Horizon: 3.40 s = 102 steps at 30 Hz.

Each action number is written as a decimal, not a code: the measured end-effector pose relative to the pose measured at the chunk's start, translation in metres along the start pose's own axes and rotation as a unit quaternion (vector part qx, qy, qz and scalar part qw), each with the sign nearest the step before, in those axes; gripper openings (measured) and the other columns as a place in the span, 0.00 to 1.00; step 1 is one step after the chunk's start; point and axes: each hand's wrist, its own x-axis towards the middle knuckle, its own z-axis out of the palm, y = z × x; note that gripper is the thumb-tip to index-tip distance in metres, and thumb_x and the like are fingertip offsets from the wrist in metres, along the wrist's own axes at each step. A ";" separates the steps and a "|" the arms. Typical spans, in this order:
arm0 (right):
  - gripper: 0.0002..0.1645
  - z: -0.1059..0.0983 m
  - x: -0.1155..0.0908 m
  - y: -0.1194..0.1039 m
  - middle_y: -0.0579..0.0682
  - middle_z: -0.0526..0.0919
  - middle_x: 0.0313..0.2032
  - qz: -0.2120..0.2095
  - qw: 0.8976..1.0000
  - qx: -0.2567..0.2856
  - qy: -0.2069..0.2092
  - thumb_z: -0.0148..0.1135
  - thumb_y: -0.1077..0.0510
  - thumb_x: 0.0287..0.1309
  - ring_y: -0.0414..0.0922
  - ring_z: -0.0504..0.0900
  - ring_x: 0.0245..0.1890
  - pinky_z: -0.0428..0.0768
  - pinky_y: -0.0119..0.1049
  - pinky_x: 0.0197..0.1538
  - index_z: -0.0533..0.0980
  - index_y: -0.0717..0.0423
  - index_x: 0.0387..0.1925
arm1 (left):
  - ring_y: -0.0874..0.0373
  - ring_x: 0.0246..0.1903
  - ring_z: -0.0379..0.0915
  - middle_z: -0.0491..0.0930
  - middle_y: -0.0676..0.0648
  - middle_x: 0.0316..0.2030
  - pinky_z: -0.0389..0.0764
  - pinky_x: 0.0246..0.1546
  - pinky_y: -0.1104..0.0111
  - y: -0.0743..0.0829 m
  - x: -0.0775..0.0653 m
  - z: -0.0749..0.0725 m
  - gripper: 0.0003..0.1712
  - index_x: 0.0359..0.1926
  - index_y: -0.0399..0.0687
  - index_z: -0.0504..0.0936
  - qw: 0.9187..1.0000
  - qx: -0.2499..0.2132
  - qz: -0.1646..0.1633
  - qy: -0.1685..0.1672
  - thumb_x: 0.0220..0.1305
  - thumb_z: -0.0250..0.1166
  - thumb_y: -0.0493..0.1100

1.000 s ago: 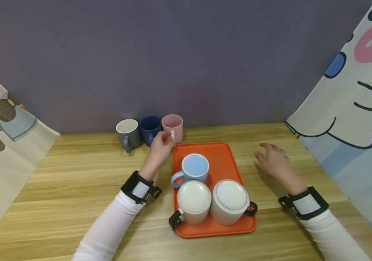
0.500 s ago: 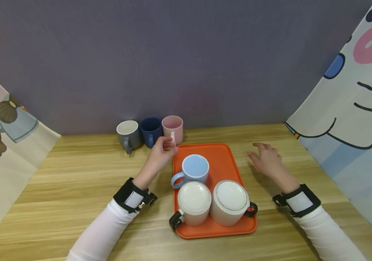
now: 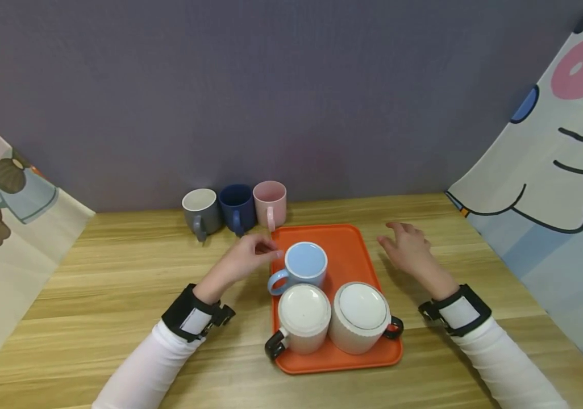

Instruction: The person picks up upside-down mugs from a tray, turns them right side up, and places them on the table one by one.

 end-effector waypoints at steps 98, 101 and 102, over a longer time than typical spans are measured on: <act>0.33 -0.003 0.026 -0.073 0.68 0.63 0.64 -0.056 0.998 0.042 -0.010 0.50 0.45 0.68 0.71 0.60 0.62 0.60 0.70 0.57 0.63 0.61 0.65 | 0.60 0.21 0.68 0.80 0.49 0.22 0.68 0.22 0.72 0.009 -0.013 0.014 0.11 0.25 0.41 0.84 0.995 0.076 0.059 0.026 0.62 0.64 0.41; 0.33 -0.004 0.027 -0.073 0.68 0.63 0.65 -0.056 0.997 0.045 -0.010 0.49 0.44 0.68 0.72 0.60 0.62 0.60 0.71 0.57 0.63 0.61 0.65 | 0.61 0.21 0.68 0.80 0.48 0.22 0.69 0.24 0.72 0.011 -0.013 0.010 0.11 0.25 0.41 0.84 0.995 0.068 0.061 0.041 0.62 0.64 0.41; 0.33 -0.004 0.028 -0.073 0.68 0.63 0.64 -0.056 0.997 0.046 -0.010 0.49 0.44 0.68 0.72 0.60 0.62 0.60 0.71 0.57 0.63 0.61 0.65 | 0.61 0.21 0.68 0.80 0.48 0.22 0.69 0.24 0.71 0.012 -0.013 0.009 0.11 0.25 0.41 0.84 0.995 0.068 0.063 0.047 0.62 0.64 0.41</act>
